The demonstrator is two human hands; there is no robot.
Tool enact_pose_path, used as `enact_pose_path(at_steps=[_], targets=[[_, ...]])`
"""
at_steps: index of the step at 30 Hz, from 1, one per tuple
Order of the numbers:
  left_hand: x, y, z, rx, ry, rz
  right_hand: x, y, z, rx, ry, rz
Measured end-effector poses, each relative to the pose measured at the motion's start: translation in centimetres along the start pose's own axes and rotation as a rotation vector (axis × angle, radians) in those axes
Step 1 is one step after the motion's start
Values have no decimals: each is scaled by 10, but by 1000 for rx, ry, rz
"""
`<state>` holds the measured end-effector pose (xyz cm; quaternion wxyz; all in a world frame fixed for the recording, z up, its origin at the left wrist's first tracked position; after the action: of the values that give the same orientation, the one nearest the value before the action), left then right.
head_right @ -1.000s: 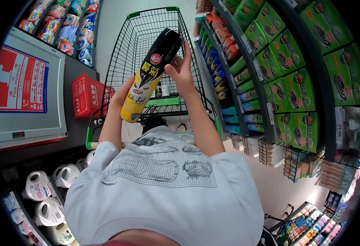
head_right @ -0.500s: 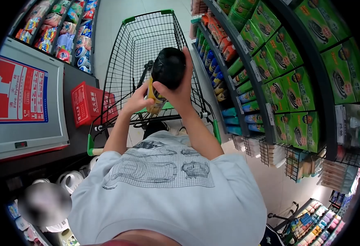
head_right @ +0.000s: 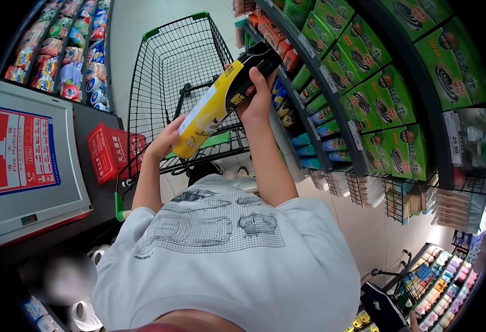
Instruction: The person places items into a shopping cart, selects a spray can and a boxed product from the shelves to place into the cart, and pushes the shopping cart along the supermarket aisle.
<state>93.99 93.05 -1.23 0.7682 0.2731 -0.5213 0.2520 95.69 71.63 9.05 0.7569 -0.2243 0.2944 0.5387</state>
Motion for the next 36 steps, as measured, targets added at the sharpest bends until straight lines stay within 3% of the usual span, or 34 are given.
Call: enact_pose_path(at_steps=[3,7,12,16,17,18,19,21,28,32,36], targets=[[2,0,10,-25,137,-71,6,-15,-26,167,199,-85],[1,-3,9,-53,305,-186,7,-26,-37,120,260,-120],[-7,-9,11,92,359,-212,0,-24,-31,240,326,-169],[-12,-21,10,294,205,-201,-20,-4,4,143,648,-473],[-19,-20,8,281,173,-227,-20,2,12,129,774,-523],[-25,-21,6,267,137,-252,-21,10,20,61,1017,-705],[-29,-22,4,250,101,-275,-12,15,22,-49,945,-714],[-29,-22,3,255,27,-255,-8,21,28,-171,1141,-824],[-22,-25,2,273,-41,-201,5,22,33,-253,1218,-914],[-8,-26,13,241,-270,-35,15,28,39,-305,1245,-926],[-10,-26,14,232,-460,-20,23,30,39,-338,1250,-909]])
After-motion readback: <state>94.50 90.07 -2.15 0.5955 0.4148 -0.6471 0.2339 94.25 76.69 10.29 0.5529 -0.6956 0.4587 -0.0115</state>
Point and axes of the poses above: each hand's wrist, its own y-axis away from the middle knuckle, its own z-axis out of the palm, x = y × z, the point moved 4 cm from there along -y, towards the middle knuckle
